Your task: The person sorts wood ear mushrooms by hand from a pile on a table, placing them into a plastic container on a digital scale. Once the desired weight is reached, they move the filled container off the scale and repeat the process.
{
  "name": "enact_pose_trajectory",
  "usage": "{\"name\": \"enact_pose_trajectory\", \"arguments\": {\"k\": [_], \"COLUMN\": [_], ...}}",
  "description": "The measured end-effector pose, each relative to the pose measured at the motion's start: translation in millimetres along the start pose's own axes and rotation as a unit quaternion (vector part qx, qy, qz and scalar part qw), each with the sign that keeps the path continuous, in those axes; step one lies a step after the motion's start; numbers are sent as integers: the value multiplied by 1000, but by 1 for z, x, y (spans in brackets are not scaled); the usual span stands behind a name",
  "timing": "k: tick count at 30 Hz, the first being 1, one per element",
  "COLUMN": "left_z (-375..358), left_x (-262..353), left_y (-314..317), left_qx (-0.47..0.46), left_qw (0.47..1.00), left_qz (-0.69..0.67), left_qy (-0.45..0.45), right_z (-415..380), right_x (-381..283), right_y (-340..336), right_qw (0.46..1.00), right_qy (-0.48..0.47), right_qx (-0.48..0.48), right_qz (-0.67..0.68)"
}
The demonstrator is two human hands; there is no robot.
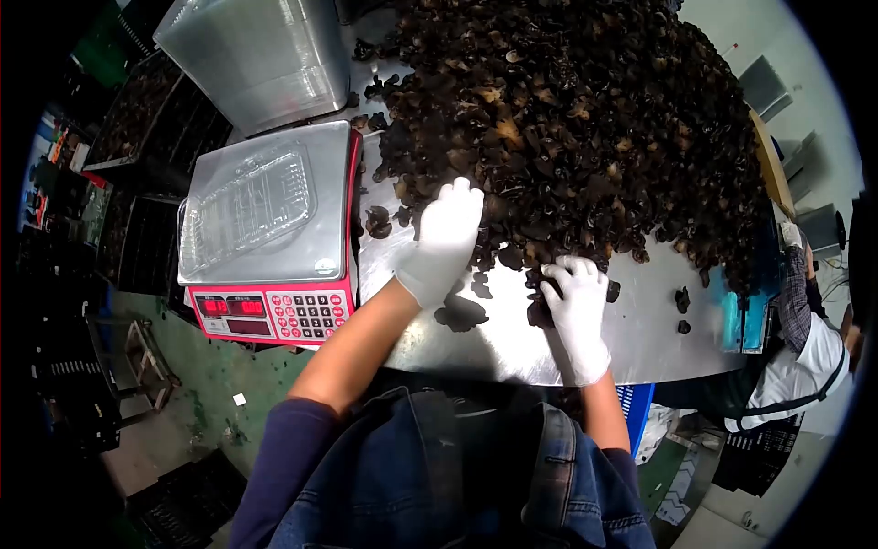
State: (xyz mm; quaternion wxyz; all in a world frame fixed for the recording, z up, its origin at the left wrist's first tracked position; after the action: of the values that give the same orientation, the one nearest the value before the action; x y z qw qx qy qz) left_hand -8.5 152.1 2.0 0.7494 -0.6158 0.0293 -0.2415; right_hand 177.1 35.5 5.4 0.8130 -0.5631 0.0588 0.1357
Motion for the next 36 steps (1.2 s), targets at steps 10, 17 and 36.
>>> {"name": "enact_pose_trajectory", "arguments": {"k": [10, 17, 36], "left_z": [-58, -120, -15], "left_x": [-27, -26, 23], "left_y": [-59, -21, -40], "left_qx": [194, 38, 120], "left_qw": [961, 961, 960], "left_qz": [-193, -266, -236], "left_qy": [-38, -68, 94], "right_z": [19, 42, -76], "right_x": [-23, -68, 61], "right_y": [-10, 64, -37], "right_qw": [990, 985, 915], "right_qy": [13, -108, 295], "right_qx": [16, -24, 140], "right_qz": [142, -133, 239]}}
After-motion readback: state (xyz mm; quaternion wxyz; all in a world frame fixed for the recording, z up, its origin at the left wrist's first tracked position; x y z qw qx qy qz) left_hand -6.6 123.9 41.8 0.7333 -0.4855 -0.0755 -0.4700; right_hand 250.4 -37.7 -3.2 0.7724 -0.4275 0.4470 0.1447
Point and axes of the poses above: each hand's wrist, its own z-axis towards the middle knuckle, its own y-axis out of the palm, x = y × z, the point moved 6 cm from there along z, towards the middle knuckle, and after that the axes turned 4 degrees about x, right-handed, at the moved point
